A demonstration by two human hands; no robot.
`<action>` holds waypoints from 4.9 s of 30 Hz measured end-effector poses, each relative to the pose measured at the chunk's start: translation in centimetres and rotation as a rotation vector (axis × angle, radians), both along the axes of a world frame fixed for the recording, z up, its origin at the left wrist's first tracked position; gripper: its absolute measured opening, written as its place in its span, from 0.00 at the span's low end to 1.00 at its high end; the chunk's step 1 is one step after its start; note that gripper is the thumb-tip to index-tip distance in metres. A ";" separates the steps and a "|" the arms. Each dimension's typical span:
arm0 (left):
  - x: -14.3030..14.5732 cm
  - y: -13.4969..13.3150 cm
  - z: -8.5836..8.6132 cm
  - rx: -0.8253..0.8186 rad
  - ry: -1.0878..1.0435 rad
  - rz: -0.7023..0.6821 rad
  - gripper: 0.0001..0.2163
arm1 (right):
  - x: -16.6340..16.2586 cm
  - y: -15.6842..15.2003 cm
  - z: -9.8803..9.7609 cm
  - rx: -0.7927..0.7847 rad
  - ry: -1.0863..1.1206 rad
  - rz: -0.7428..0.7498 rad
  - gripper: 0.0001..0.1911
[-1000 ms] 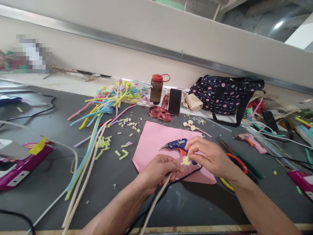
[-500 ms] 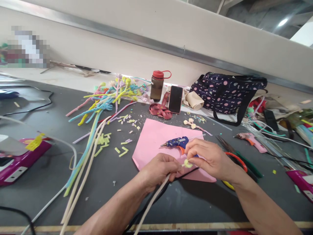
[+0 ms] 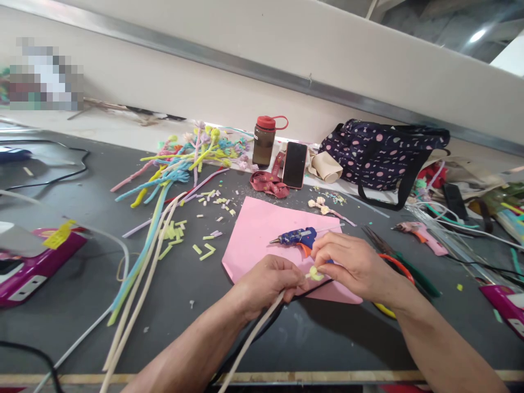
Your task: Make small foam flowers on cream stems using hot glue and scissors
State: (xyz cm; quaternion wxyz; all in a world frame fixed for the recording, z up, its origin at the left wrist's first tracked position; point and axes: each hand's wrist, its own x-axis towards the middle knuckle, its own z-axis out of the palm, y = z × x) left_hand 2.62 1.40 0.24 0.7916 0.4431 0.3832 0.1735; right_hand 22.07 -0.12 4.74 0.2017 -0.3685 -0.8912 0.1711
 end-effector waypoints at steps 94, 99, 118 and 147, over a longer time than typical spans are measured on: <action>-0.7 -0.4 0.1 0.082 -0.226 0.195 0.09 | -1.3 -1.5 -2.4 -0.028 0.517 -0.366 0.06; -0.7 -0.3 0.3 0.080 -0.220 0.234 0.08 | 0.1 -1.5 -1.9 -0.058 0.579 -0.488 0.07; -0.3 0.3 -0.5 -0.071 -0.272 0.246 0.08 | 1.4 -2.3 -3.4 -0.213 0.485 -0.551 0.06; -0.5 0.7 -1.2 -0.062 -0.294 0.241 0.08 | 1.3 -2.0 -4.5 -0.208 0.579 -0.594 0.05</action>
